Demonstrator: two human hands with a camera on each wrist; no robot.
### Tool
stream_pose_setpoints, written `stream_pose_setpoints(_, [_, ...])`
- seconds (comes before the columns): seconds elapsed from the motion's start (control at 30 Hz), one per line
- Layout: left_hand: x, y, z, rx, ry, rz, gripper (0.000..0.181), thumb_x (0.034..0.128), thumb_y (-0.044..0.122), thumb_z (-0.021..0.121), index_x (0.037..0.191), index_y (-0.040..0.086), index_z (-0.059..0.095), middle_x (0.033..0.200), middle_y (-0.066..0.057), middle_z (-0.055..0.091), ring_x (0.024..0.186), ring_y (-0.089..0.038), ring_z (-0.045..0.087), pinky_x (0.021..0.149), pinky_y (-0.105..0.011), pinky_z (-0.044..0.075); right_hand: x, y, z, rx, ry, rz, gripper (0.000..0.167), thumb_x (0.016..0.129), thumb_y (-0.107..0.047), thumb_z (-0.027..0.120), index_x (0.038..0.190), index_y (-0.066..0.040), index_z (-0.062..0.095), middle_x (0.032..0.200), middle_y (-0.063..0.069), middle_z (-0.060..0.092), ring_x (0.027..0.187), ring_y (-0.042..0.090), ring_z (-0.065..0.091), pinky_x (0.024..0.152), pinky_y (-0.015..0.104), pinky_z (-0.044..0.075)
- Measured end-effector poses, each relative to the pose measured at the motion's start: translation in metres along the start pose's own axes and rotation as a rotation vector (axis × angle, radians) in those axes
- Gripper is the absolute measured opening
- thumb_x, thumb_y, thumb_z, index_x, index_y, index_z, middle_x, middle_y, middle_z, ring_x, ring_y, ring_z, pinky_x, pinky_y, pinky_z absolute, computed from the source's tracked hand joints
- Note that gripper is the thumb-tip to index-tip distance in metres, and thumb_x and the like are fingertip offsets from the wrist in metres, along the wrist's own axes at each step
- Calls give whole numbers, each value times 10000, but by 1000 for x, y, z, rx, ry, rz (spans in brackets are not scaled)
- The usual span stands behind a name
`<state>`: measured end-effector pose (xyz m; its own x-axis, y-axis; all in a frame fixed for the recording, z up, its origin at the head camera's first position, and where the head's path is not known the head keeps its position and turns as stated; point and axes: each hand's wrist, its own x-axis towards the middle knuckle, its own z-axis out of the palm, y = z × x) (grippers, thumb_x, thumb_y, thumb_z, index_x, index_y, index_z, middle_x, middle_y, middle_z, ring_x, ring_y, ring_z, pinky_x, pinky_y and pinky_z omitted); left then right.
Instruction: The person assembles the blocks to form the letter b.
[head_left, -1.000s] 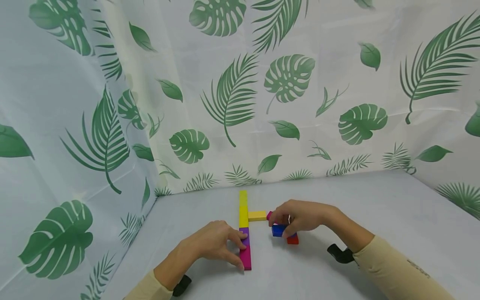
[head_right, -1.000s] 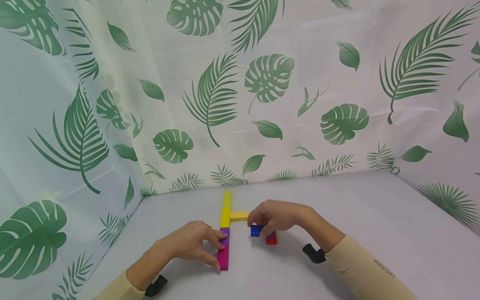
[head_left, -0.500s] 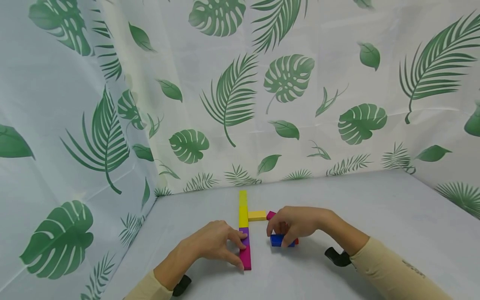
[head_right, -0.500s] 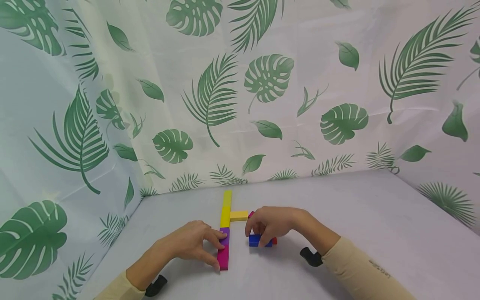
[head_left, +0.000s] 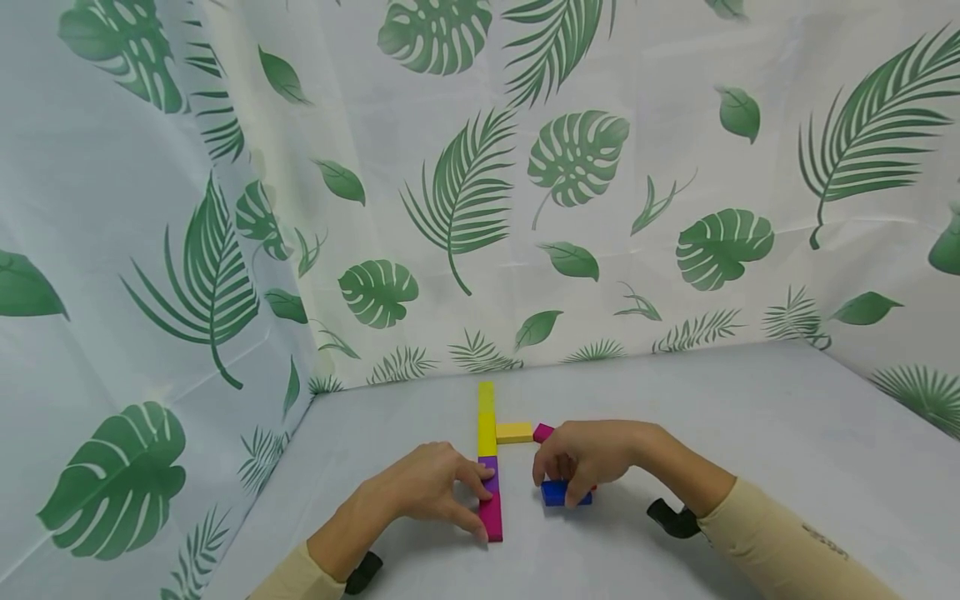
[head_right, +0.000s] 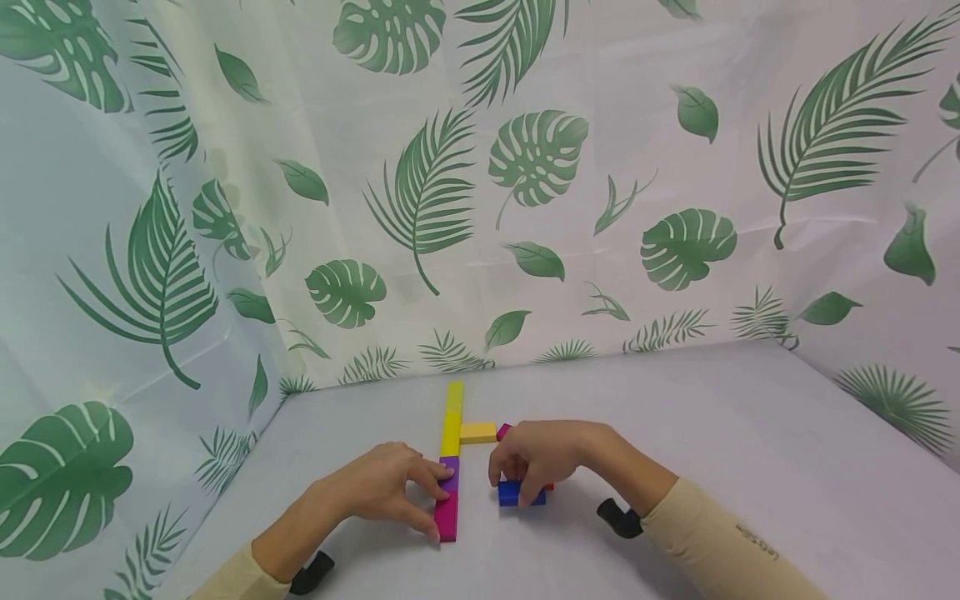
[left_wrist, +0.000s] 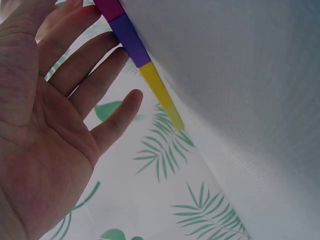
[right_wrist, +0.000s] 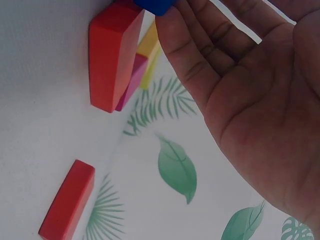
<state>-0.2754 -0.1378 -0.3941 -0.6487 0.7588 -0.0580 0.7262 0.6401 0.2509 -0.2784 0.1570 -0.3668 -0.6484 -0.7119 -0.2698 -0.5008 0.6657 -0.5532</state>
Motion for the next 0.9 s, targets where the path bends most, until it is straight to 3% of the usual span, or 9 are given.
stream_pose_setpoints(0.43, [1,0,0,1,-7,-20,467,743,689,823,1108,398,812,1300,229,696,1175,-19,630,884,-220,482,4,1,7,-59,-36,-20,344,842,-101,868,1054,-346,754,948,-151,673,937,76,618,857,228,526])
stream_pose_setpoints(0.9, [1,2,0,6,-24,-49,453,743,684,827,1105,412,809,1305,233,692,1140,-10,618,879,-235,470,7,-2,8,-94,-30,-28,241,886,-114,832,1021,-308,786,916,-141,692,888,39,621,821,213,532])
